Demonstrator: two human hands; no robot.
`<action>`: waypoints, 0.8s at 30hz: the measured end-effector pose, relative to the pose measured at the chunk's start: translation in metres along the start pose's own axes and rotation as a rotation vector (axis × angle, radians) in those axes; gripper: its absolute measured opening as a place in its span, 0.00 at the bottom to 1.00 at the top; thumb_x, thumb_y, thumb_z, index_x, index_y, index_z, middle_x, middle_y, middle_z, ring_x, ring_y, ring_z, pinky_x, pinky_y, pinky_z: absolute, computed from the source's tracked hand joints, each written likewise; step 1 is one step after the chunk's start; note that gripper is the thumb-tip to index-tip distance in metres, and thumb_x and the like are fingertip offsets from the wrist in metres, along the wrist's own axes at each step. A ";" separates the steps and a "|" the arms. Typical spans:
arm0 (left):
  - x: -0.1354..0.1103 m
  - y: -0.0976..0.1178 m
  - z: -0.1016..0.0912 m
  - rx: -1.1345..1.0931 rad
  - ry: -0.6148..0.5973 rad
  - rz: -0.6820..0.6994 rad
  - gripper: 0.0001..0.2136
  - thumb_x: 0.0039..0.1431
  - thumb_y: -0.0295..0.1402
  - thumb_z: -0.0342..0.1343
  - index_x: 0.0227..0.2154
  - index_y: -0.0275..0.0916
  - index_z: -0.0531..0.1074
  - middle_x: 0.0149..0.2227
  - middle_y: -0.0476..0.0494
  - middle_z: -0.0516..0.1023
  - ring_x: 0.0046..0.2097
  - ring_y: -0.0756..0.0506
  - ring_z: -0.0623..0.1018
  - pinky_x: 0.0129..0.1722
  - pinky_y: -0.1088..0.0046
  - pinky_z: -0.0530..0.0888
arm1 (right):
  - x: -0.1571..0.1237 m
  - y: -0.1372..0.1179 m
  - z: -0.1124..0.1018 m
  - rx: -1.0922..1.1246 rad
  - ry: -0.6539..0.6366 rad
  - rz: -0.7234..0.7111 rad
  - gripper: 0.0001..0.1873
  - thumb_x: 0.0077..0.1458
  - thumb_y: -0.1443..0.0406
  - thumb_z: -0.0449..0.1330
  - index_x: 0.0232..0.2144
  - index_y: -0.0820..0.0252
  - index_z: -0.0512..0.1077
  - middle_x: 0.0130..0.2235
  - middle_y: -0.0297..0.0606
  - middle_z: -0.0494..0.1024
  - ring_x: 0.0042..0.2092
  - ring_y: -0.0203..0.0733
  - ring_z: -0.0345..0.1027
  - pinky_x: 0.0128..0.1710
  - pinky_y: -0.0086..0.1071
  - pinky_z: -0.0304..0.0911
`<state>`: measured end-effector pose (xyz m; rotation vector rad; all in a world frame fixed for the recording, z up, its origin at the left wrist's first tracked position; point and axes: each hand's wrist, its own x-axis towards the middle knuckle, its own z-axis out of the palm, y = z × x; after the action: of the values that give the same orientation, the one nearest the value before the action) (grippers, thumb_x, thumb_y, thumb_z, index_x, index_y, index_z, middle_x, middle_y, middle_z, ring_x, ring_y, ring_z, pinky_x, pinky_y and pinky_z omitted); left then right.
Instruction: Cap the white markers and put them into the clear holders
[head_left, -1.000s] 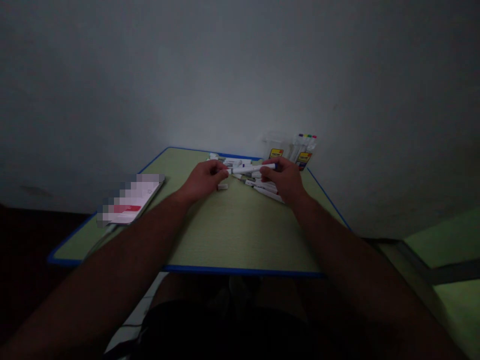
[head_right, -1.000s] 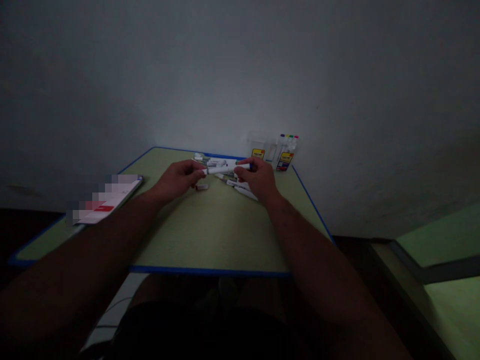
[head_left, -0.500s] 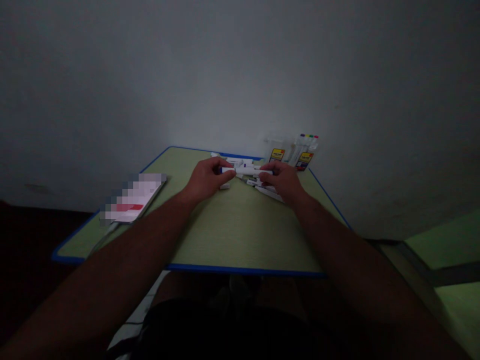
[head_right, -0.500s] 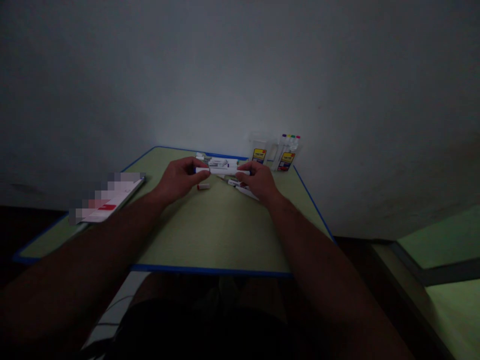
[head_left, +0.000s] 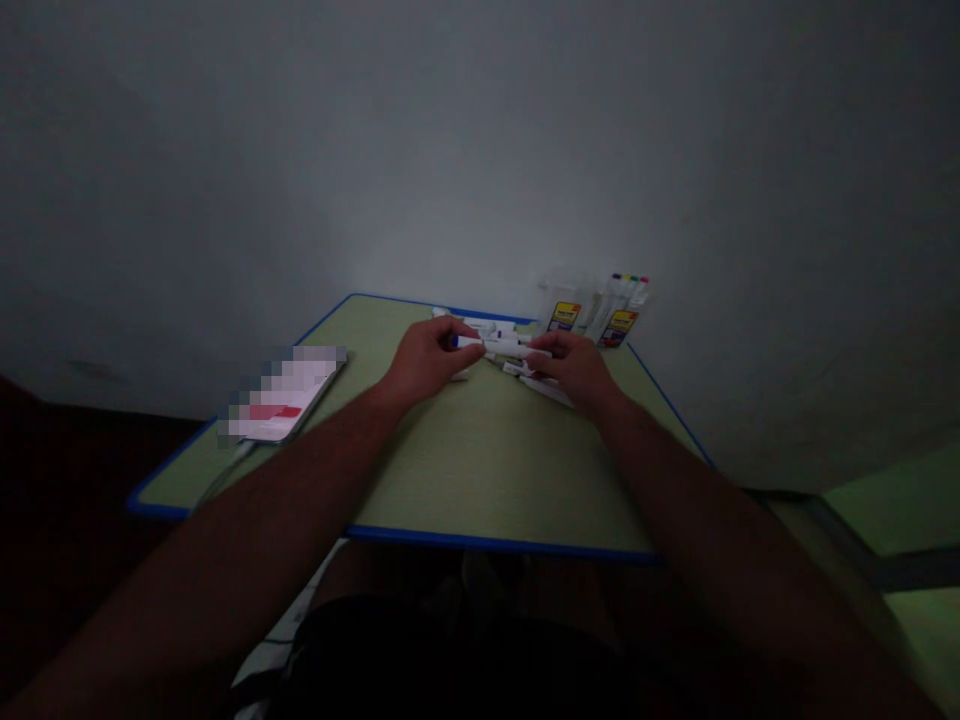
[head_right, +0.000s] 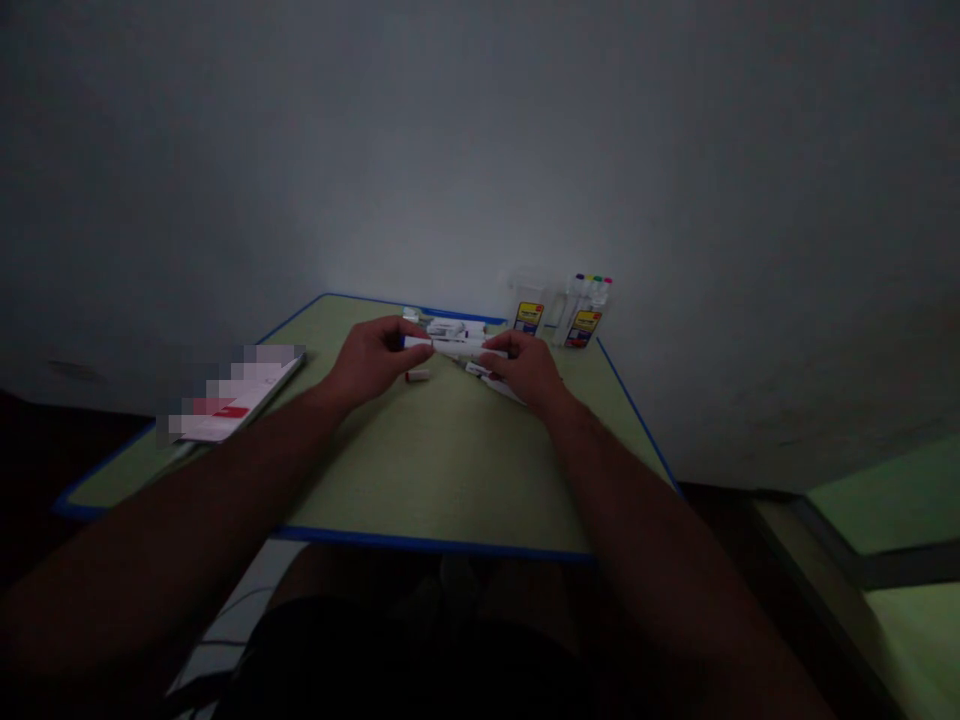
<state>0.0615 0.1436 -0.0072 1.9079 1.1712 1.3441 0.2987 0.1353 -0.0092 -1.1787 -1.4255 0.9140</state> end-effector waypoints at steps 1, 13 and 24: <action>0.000 -0.001 0.000 0.009 -0.004 -0.006 0.11 0.50 0.39 0.65 0.34 0.37 0.79 0.26 0.48 0.75 0.27 0.49 0.69 0.28 0.70 0.65 | -0.001 -0.001 0.000 -0.008 0.015 -0.009 0.15 0.40 0.64 0.73 0.31 0.62 0.76 0.30 0.36 0.80 0.27 0.34 0.72 0.27 0.30 0.70; 0.003 -0.017 -0.004 0.184 -0.115 -0.002 0.08 0.54 0.37 0.61 0.35 0.40 0.79 0.30 0.47 0.78 0.32 0.47 0.73 0.35 0.67 0.68 | -0.009 -0.018 0.006 -0.205 0.080 -0.229 0.15 0.42 0.60 0.73 0.33 0.59 0.79 0.24 0.30 0.73 0.25 0.33 0.60 0.24 0.29 0.55; 0.001 -0.014 -0.003 0.159 -0.129 0.011 0.10 0.55 0.35 0.60 0.39 0.40 0.81 0.35 0.44 0.82 0.34 0.44 0.76 0.38 0.64 0.71 | -0.010 -0.019 0.009 -0.188 0.053 -0.266 0.14 0.39 0.62 0.74 0.31 0.58 0.78 0.28 0.32 0.77 0.28 0.33 0.65 0.28 0.30 0.61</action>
<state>0.0536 0.1514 -0.0171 2.0816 1.2365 1.1432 0.2859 0.1216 0.0051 -1.1073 -1.6064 0.5700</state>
